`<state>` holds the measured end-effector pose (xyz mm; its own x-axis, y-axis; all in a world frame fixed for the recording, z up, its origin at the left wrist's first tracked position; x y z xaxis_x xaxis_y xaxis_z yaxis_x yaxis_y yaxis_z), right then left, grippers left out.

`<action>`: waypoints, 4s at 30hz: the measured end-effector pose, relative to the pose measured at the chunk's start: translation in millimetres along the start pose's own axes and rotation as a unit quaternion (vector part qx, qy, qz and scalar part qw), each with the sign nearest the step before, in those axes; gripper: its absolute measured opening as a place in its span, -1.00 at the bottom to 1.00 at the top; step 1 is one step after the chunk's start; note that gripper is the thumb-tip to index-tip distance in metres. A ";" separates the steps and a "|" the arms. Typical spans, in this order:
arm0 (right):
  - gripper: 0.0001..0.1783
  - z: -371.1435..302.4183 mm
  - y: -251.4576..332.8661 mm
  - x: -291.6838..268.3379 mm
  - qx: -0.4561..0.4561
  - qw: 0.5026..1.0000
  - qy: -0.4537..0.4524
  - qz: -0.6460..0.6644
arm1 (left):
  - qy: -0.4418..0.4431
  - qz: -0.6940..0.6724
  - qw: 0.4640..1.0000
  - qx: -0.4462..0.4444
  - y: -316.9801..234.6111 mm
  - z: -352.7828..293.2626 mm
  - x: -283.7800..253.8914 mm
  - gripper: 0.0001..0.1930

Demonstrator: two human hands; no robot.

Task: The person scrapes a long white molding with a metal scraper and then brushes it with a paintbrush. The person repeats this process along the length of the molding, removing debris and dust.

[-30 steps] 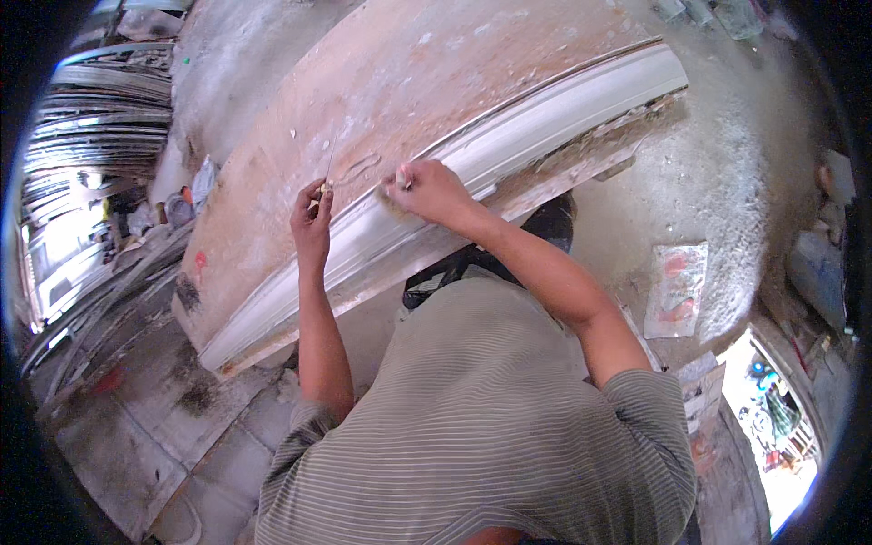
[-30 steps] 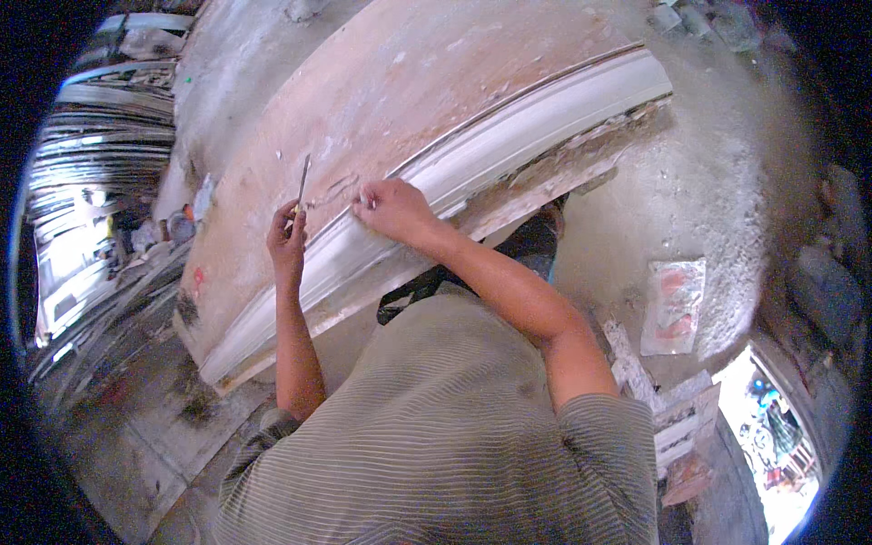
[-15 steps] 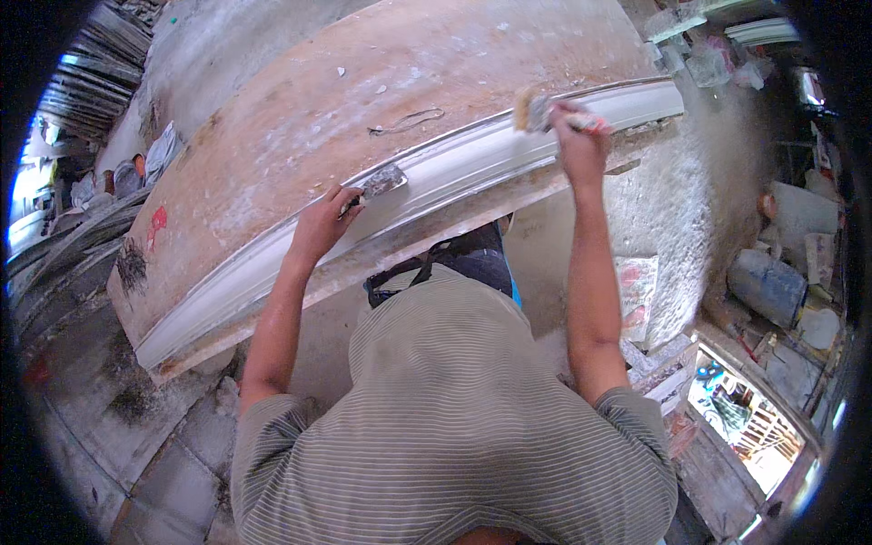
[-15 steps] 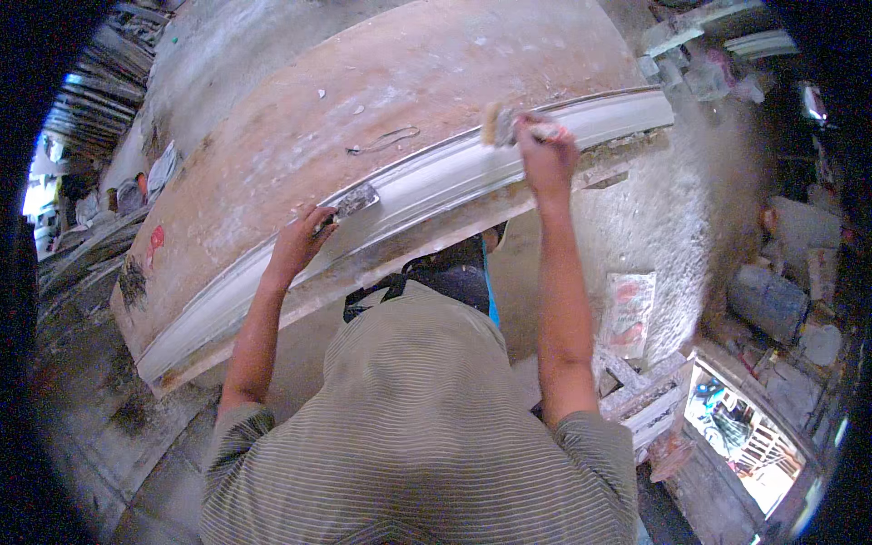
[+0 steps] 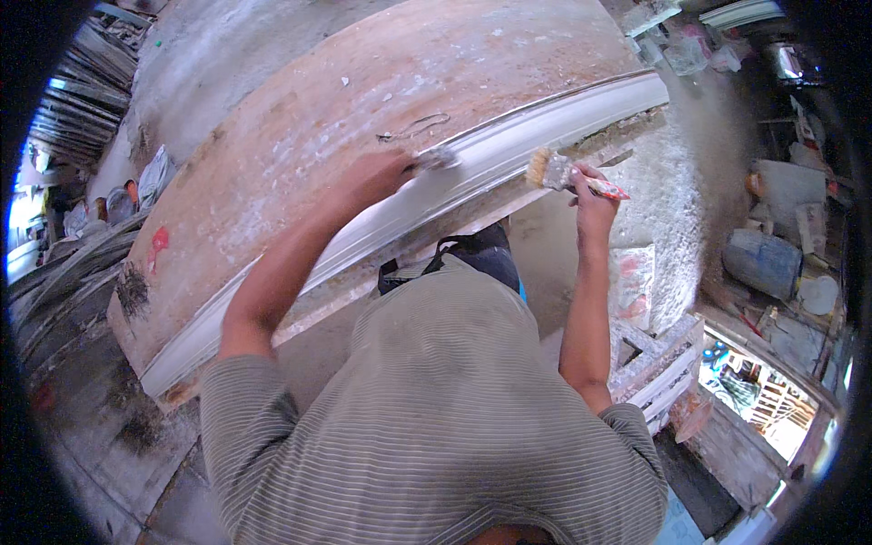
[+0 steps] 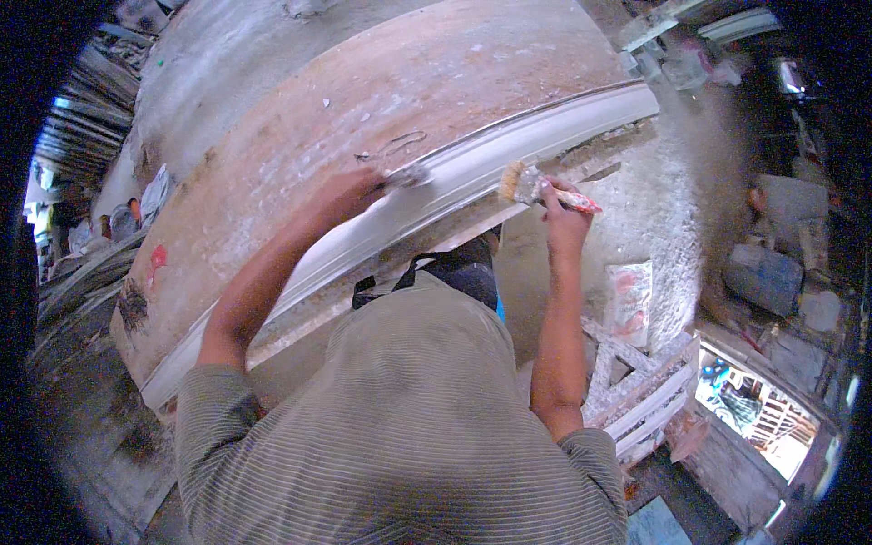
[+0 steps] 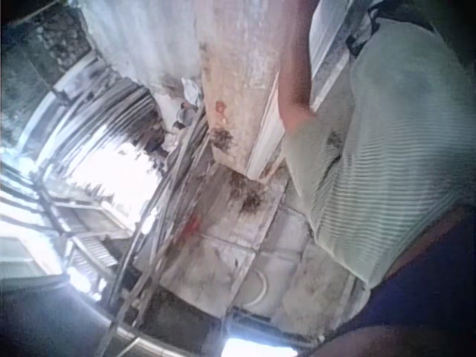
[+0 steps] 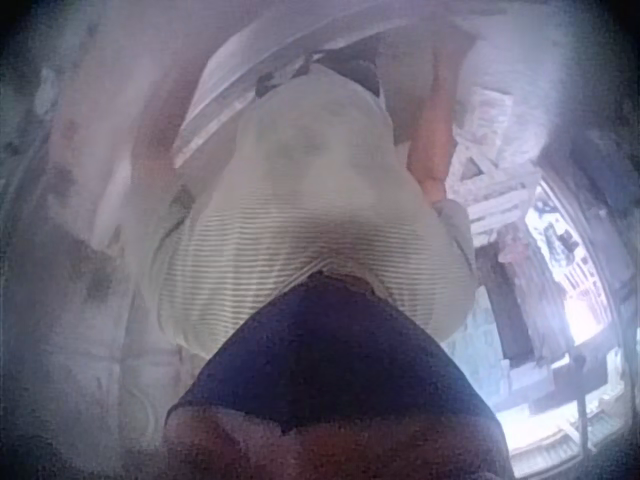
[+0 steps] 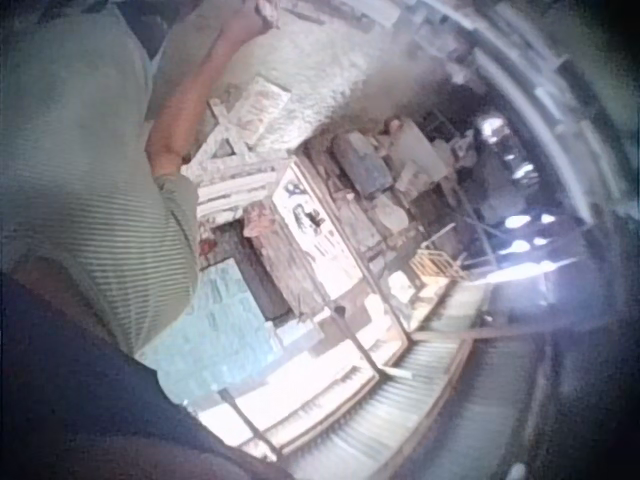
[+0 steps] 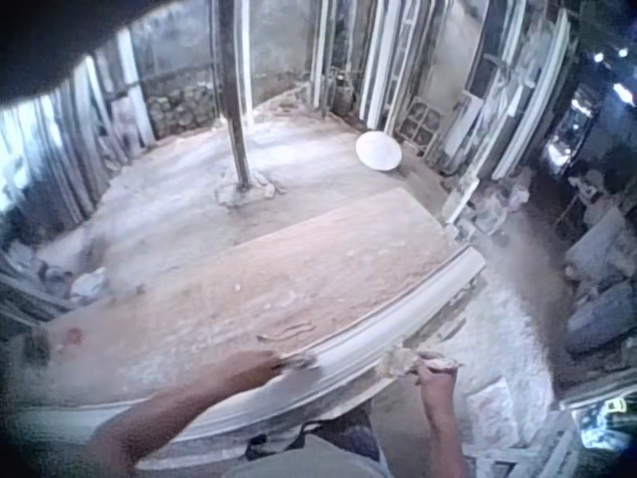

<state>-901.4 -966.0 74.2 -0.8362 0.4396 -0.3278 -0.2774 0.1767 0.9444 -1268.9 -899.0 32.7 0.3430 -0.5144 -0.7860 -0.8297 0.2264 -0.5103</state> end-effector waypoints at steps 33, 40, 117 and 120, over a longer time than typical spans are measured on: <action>-0.78 116.1 -39.7 -19.1 0.002 0.998 0.012 0.062 | 0.010 0.019 0.999 -0.037 -63.9 115.6 41.1 -0.65; -0.74 54.5 -1.8 138.0 -0.181 0.893 0.373 0.172 | -0.105 -0.083 0.952 -0.275 -24.5 -99.4 -2.1 -0.69; -0.77 87.8 -27.0 88.5 -0.350 0.865 0.041 -0.358 | -0.093 -0.040 0.994 -0.050 59.0 -77.0 35.2 -0.63; -0.77 42.3 -20.4 143.6 -0.356 0.841 0.081 -0.399 | -0.075 -0.042 0.986 -0.146 116.8 -198.2 18.5 -0.67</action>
<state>-995.8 -869.2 6.7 -0.2860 0.2954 -0.9116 -0.9462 -0.2376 0.2199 -1446.8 -1046.0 27.8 0.4584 -0.3885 -0.7993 -0.8796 -0.0698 -0.4706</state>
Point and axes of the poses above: each hand's wrist, its own z-axis towards the middle knuckle, its own x-axis out of the palm, y = z × x, the point moved 2 cm from there along z, towards the middle knuckle, and after that the axes turned 10 degrees about -x, right-handed, at the moved point
